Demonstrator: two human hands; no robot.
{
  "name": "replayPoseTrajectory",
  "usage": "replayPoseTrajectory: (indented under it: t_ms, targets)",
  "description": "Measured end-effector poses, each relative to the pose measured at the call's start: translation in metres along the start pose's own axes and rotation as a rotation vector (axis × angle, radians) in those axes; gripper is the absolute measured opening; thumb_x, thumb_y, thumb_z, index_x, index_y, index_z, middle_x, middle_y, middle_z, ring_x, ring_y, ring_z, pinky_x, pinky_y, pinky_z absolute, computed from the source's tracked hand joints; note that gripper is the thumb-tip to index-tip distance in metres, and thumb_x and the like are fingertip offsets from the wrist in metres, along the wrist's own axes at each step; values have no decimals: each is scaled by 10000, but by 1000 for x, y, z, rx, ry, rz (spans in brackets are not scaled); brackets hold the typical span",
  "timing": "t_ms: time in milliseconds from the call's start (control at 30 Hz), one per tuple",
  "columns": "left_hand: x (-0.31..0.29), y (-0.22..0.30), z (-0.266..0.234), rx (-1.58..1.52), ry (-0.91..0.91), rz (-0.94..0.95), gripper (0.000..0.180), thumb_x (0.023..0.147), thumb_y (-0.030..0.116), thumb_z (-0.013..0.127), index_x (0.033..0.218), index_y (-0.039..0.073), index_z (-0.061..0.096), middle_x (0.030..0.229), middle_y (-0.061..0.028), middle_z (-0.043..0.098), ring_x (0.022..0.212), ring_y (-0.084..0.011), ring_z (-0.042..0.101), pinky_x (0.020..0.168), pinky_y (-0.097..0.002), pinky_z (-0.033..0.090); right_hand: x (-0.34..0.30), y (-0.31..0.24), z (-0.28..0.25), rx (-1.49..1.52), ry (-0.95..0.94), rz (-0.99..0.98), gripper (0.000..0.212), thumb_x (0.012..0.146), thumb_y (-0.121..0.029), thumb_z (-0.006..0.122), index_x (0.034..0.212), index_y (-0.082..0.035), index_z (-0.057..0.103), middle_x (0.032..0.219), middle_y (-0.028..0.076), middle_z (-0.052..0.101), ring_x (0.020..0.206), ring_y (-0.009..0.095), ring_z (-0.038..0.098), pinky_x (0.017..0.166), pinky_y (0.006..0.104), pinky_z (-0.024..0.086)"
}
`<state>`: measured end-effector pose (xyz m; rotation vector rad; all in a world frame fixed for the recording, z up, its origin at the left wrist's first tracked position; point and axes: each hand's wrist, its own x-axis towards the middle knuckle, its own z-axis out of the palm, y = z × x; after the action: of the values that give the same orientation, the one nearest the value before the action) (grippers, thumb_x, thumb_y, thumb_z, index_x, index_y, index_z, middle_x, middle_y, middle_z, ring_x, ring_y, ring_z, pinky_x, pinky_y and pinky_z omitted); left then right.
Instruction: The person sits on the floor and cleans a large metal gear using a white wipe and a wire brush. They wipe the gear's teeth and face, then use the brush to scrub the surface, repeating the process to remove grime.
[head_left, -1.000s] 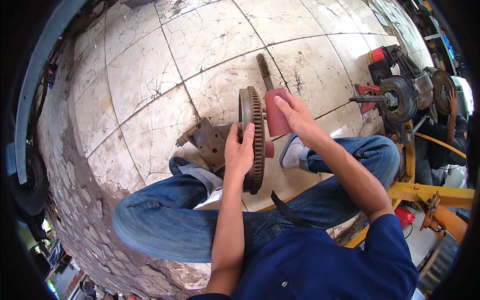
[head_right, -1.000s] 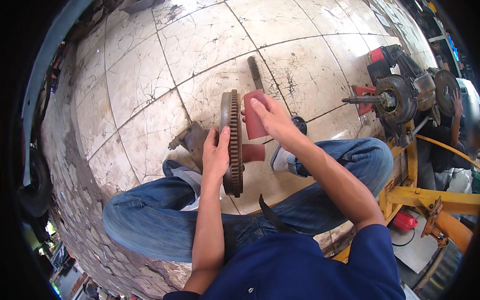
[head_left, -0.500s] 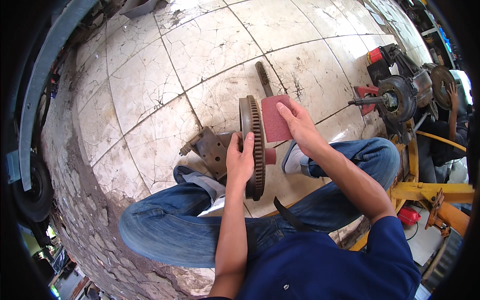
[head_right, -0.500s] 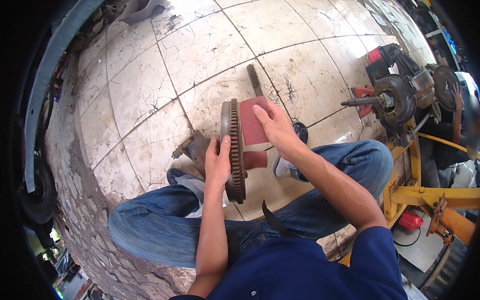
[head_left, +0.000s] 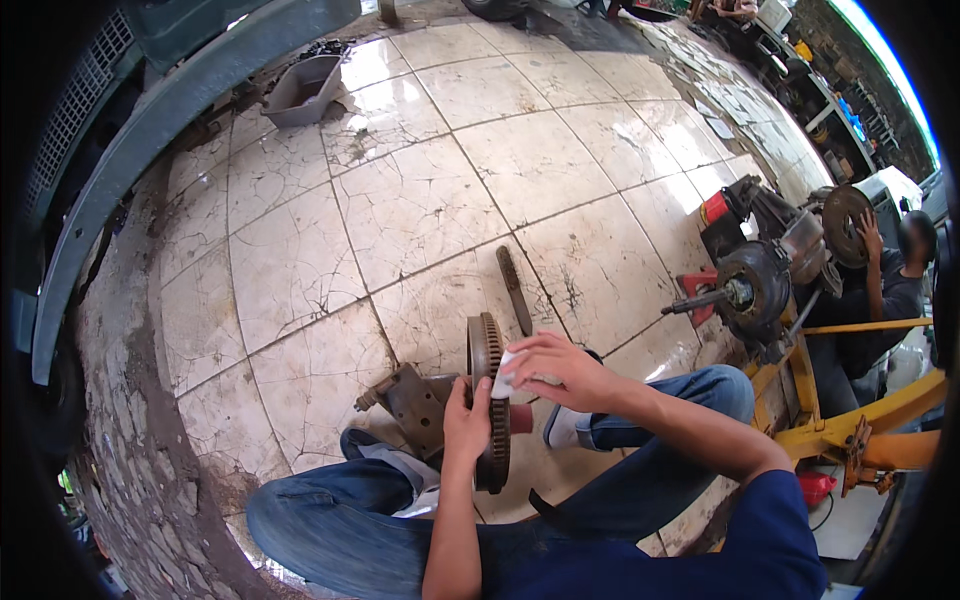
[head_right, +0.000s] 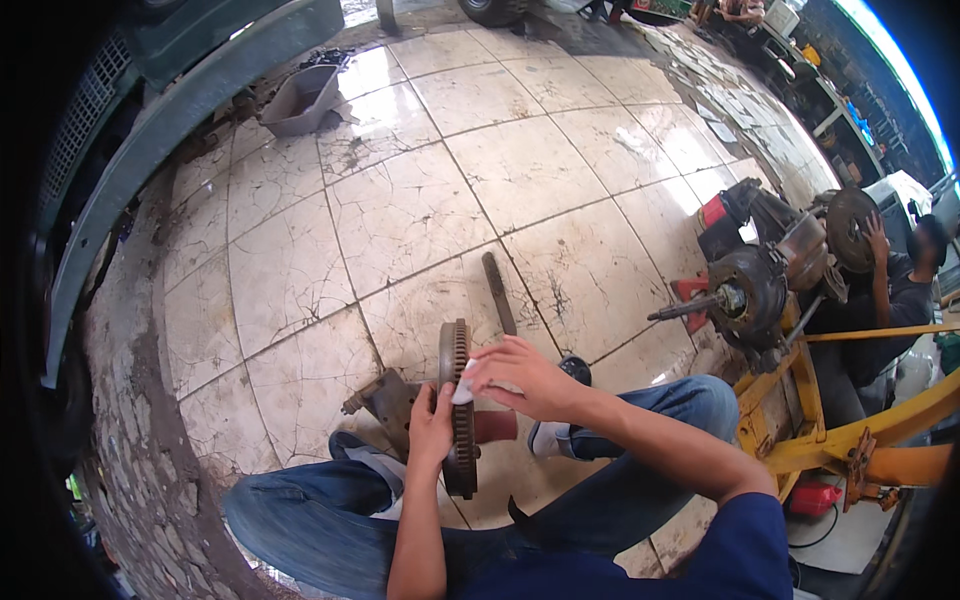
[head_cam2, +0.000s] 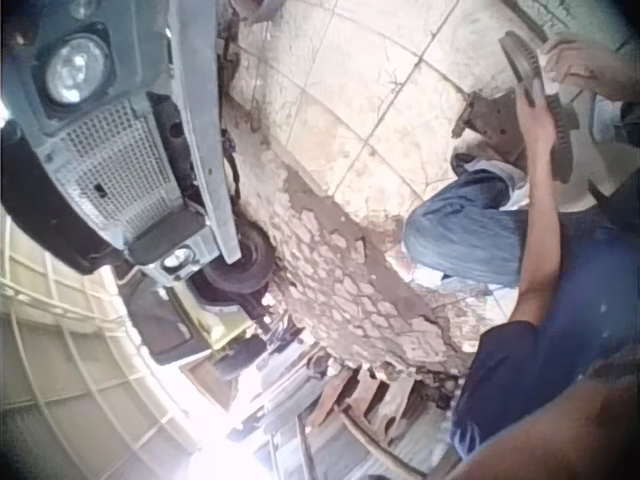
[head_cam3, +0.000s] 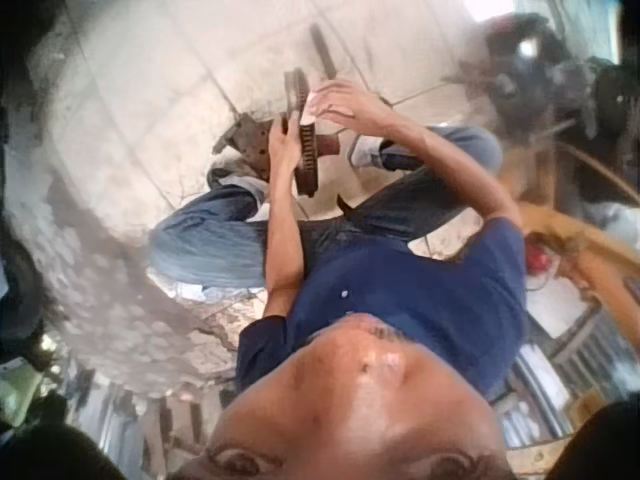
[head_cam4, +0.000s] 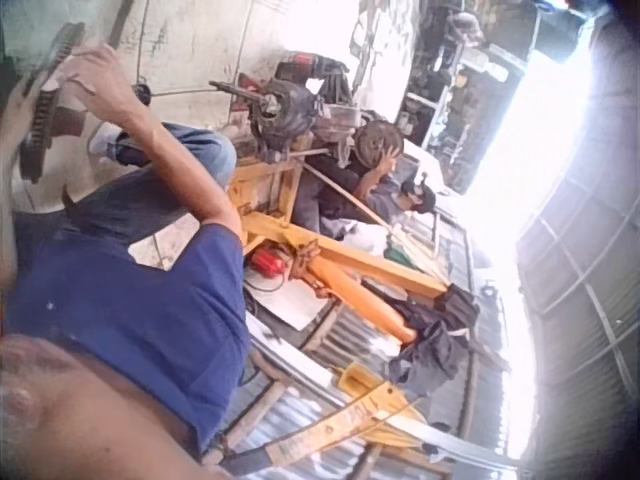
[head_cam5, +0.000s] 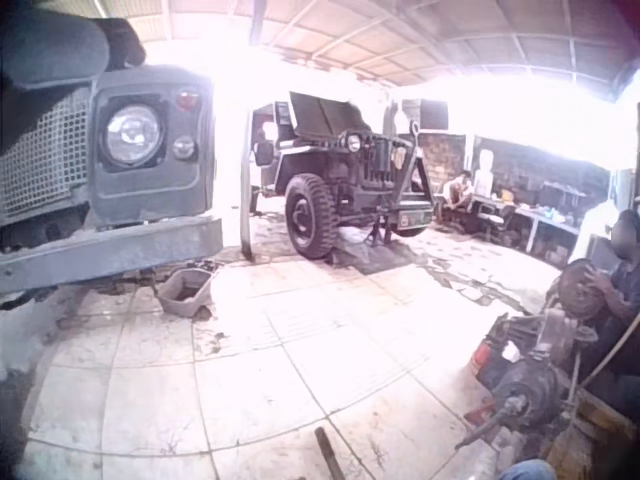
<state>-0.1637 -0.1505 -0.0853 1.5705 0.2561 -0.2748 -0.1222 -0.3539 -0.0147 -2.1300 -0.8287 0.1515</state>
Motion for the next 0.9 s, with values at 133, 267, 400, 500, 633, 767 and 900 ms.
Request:
replayPoseTrajectory:
  t_ms: [133, 267, 400, 500, 633, 767, 900]
  targets:
    - [-4, 14, -1, 26, -1, -44, 319, 1017, 296, 567, 1071, -17, 597, 932, -108, 648, 856, -158, 570, 805, -301, 459, -5, 8, -7, -145, -213, -8, 278, 796, -35, 720, 1026, -151, 617, 1301, -8, 621, 1353, 269, 454, 1134, 471, 318]
    - [-4, 16, -4, 29, -2, -56, 329, 1021, 308, 556, 1086, -11, 604, 958, -99, 652, 883, -147, 565, 818, -297, 455, 3, 11, 2, -202, -205, -117, 385, 778, -83, 751, 1119, -136, 579, 1319, 44, 553, 1363, 269, 439, 1152, 464, 323]
    - [-6, 23, -7, 88, 37, -98, 385, 1004, 341, 579, 1132, -21, 606, 1013, -159, 681, 929, -206, 627, 858, -329, 476, -3, 12, 20, -284, -154, -140, 612, 787, -130, 766, 1348, -161, 522, 1360, 97, 480, 1341, 306, 433, 1140, 453, 351]
    - [-6, 15, -6, -6, 83, -55, 375, 1015, 326, 568, 1127, -31, 602, 1014, -152, 682, 929, -199, 623, 862, -320, 475, -7, 28, 30, -433, -119, -282, 753, 736, -117, 764, 1429, -176, 476, 1354, 100, 480, 1306, 302, 459, 1127, 450, 370]
    - [-4, 14, -5, -32, 88, -71, 356, 1027, 299, 552, 1147, -32, 597, 1058, -137, 675, 957, -180, 611, 878, -305, 467, 1, 41, 28, -538, -50, -390, 696, 777, -55, 650, 1426, -260, 507, 1380, 75, 491, 1325, 281, 453, 1124, 470, 374]
    - [0, -3, -13, -58, 44, -110, 370, 1030, 319, 544, 1157, -23, 602, 1067, -132, 673, 957, -178, 609, 874, -303, 471, 14, 28, 10, -527, -125, -391, 592, 847, -81, 579, 1397, -297, 539, 1408, 30, 510, 1360, 246, 434, 1154, 480, 338]
    - [-6, 23, -12, -30, 77, -164, 385, 1031, 338, 537, 1161, -18, 604, 1010, -134, 683, 894, -171, 624, 820, -295, 490, 7, 22, -9, -537, -194, -445, 546, 842, -93, 578, 1359, -267, 572, 1366, 4, 549, 1337, 216, 466, 1172, 485, 315]
